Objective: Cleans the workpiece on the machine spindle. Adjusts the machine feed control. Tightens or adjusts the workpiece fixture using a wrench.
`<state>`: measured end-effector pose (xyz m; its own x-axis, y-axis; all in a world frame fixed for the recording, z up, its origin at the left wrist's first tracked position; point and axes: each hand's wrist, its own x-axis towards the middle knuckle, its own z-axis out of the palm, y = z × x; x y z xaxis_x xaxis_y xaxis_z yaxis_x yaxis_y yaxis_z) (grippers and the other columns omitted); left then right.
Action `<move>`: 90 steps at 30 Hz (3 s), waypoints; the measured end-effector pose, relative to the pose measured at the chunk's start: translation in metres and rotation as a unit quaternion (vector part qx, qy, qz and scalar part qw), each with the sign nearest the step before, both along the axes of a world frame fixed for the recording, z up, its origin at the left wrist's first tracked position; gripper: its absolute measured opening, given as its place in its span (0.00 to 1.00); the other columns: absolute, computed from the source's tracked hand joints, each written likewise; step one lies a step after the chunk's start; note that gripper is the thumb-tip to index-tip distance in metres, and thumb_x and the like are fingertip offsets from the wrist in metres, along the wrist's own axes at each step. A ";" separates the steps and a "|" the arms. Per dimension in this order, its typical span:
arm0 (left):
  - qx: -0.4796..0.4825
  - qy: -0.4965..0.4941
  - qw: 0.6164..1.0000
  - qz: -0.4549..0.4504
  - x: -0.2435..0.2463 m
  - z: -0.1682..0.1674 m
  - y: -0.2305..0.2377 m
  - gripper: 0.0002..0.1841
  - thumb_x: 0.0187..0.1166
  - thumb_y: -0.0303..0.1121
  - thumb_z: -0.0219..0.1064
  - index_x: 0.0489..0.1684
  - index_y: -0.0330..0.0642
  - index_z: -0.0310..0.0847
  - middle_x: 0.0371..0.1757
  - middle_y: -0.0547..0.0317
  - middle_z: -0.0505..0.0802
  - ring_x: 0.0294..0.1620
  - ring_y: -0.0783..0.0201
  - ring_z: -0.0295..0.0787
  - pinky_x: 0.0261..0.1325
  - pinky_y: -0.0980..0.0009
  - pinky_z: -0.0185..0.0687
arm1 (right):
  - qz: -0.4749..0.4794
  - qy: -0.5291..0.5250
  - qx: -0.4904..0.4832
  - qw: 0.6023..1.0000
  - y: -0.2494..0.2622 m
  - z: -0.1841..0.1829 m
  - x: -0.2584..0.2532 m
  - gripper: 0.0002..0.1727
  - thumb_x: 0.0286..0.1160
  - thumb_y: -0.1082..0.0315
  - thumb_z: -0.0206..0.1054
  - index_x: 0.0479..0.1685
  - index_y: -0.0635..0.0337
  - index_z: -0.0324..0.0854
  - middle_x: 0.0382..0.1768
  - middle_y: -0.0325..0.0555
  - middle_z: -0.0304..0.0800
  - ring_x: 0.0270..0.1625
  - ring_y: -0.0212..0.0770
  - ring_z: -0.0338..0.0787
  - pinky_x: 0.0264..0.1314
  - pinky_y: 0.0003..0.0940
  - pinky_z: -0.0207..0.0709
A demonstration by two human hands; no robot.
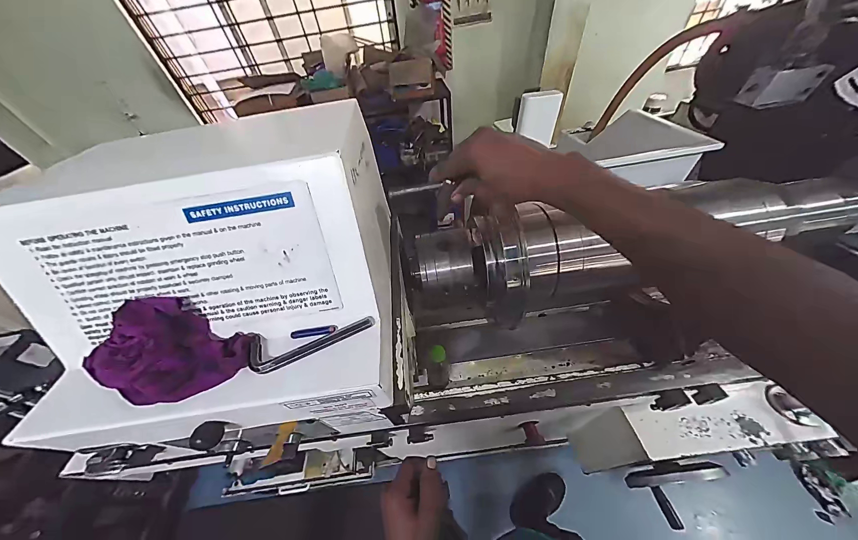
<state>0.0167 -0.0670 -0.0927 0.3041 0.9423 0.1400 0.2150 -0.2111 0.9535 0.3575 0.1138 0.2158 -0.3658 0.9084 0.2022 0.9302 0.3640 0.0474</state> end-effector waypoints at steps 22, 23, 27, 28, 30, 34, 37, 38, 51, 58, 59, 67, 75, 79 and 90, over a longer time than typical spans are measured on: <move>0.017 0.021 0.998 -0.061 -0.009 -0.004 0.007 0.14 0.85 0.34 0.60 0.33 0.33 0.85 0.16 0.65 0.86 0.14 0.75 0.82 0.21 0.75 0.82 | -0.291 0.141 -0.087 0.942 -0.014 -0.025 -0.063 0.09 0.73 0.70 0.70 0.42 0.67 0.79 0.36 0.57 0.85 0.29 0.50 0.89 0.31 0.49 0.84; 0.017 0.024 0.998 -0.064 -0.009 -0.005 0.007 0.14 0.84 0.34 0.60 0.33 0.33 0.85 0.15 0.64 0.86 0.14 0.74 0.82 0.21 0.75 0.82 | -0.285 0.138 -0.082 0.945 -0.014 -0.026 -0.068 0.09 0.71 0.71 0.71 0.43 0.67 0.79 0.40 0.59 0.86 0.35 0.54 0.90 0.36 0.53 0.84; 0.013 0.022 0.997 -0.076 -0.010 -0.003 0.009 0.13 0.84 0.33 0.61 0.34 0.33 0.85 0.15 0.64 0.85 0.13 0.73 0.82 0.20 0.74 0.83 | -0.282 0.115 -0.081 0.949 -0.004 -0.033 -0.077 0.11 0.69 0.70 0.73 0.45 0.66 0.80 0.47 0.62 0.86 0.49 0.62 0.90 0.44 0.63 0.83; 0.017 0.020 0.997 -0.076 -0.010 -0.003 0.009 0.13 0.84 0.34 0.60 0.34 0.34 0.85 0.15 0.64 0.85 0.13 0.73 0.81 0.20 0.73 0.83 | -0.285 0.112 -0.092 0.948 -0.002 -0.032 -0.073 0.13 0.73 0.68 0.73 0.47 0.67 0.81 0.49 0.63 0.86 0.50 0.63 0.90 0.46 0.64 0.83; 0.024 0.014 0.997 -0.073 -0.013 -0.003 0.010 0.13 0.84 0.34 0.60 0.33 0.35 0.84 0.15 0.65 0.85 0.13 0.73 0.81 0.19 0.73 0.83 | -0.289 0.128 -0.102 0.943 0.004 -0.035 -0.062 0.13 0.74 0.65 0.73 0.46 0.65 0.80 0.44 0.59 0.87 0.42 0.57 0.91 0.41 0.58 0.85; 0.019 0.010 0.998 -0.058 -0.016 -0.005 0.009 0.12 0.84 0.33 0.60 0.33 0.35 0.84 0.16 0.64 0.86 0.14 0.72 0.82 0.19 0.73 0.83 | -0.285 0.157 -0.090 0.941 0.006 -0.047 -0.054 0.11 0.74 0.65 0.71 0.48 0.62 0.82 0.41 0.58 0.88 0.35 0.55 0.91 0.37 0.57 0.85; 0.016 0.013 0.998 -0.055 -0.019 -0.006 0.007 0.12 0.84 0.33 0.61 0.33 0.36 0.85 0.16 0.65 0.85 0.14 0.73 0.82 0.21 0.74 0.83 | -0.265 0.198 -0.078 0.940 -0.003 -0.056 -0.051 0.13 0.77 0.64 0.69 0.53 0.64 0.84 0.41 0.58 0.89 0.36 0.54 0.92 0.41 0.55 0.86; 0.012 0.018 0.998 -0.057 -0.020 -0.006 0.006 0.13 0.84 0.33 0.61 0.33 0.35 0.85 0.16 0.64 0.86 0.15 0.73 0.82 0.21 0.74 0.83 | -0.253 0.236 -0.065 0.936 -0.007 -0.061 -0.046 0.14 0.77 0.63 0.70 0.54 0.63 0.84 0.38 0.56 0.90 0.31 0.51 0.92 0.38 0.52 0.88; 0.020 0.020 0.997 -0.078 -0.001 -0.005 0.006 0.12 0.84 0.34 0.62 0.34 0.36 0.86 0.16 0.64 0.84 0.13 0.75 0.79 0.20 0.75 0.81 | -0.214 0.481 0.050 0.849 -0.087 -0.118 -0.056 0.11 0.82 0.71 0.67 0.57 0.66 0.79 0.31 0.50 0.88 0.22 0.40 0.86 0.27 0.37 0.84; 0.070 0.002 0.985 -0.156 0.035 0.007 0.015 0.13 0.84 0.35 0.63 0.39 0.34 0.87 0.17 0.63 0.84 0.15 0.74 0.79 0.21 0.76 0.81 | -0.204 0.541 0.054 0.814 -0.098 -0.128 -0.055 0.09 0.81 0.71 0.69 0.54 0.63 0.82 0.30 0.46 0.91 0.23 0.36 0.88 0.25 0.32 0.84; 0.080 -0.002 0.983 -0.165 0.042 0.011 0.018 0.12 0.84 0.35 0.63 0.39 0.33 0.87 0.18 0.62 0.85 0.15 0.74 0.79 0.21 0.76 0.81 | -0.203 0.553 0.053 0.806 -0.099 -0.128 -0.057 0.09 0.81 0.71 0.69 0.55 0.64 0.82 0.29 0.46 0.91 0.22 0.37 0.87 0.24 0.32 0.83; 0.171 -0.071 0.977 -0.102 0.114 0.071 0.071 0.18 0.81 0.33 0.65 0.62 0.27 0.79 0.50 0.47 0.92 0.47 0.63 0.92 0.52 0.66 0.91 | -0.203 0.620 0.029 0.758 -0.089 -0.118 -0.062 0.09 0.81 0.72 0.69 0.52 0.67 0.81 0.28 0.48 0.91 0.19 0.35 0.86 0.21 0.29 0.81; 0.234 -0.131 0.963 0.013 0.197 0.119 0.156 0.44 0.75 0.28 0.69 0.94 0.39 0.48 0.92 0.41 0.59 0.88 0.47 0.62 0.84 0.48 0.67 | -0.226 0.572 0.029 0.788 -0.082 -0.109 -0.067 0.11 0.81 0.70 0.69 0.55 0.65 0.81 0.30 0.52 0.91 0.20 0.42 0.86 0.23 0.38 0.83; 0.297 -0.107 0.949 0.004 0.208 0.118 0.182 0.39 0.82 0.35 0.61 0.96 0.49 0.48 0.96 0.58 0.56 0.94 0.56 0.54 0.89 0.49 0.60 | -0.236 0.508 0.063 0.826 -0.098 -0.124 -0.081 0.14 0.82 0.69 0.67 0.62 0.61 0.82 0.38 0.51 0.91 0.27 0.43 0.89 0.29 0.42 0.87; 0.369 -0.215 0.895 0.125 0.260 0.123 0.219 0.29 0.94 0.46 0.46 0.78 0.27 0.70 0.63 0.44 0.87 0.60 0.64 0.85 0.67 0.67 0.83 | 0.204 0.133 0.095 0.965 -0.141 -0.159 -0.049 0.37 0.86 0.34 0.49 0.74 0.54 0.79 0.85 0.52 0.72 0.90 0.55 0.65 0.93 0.57 0.55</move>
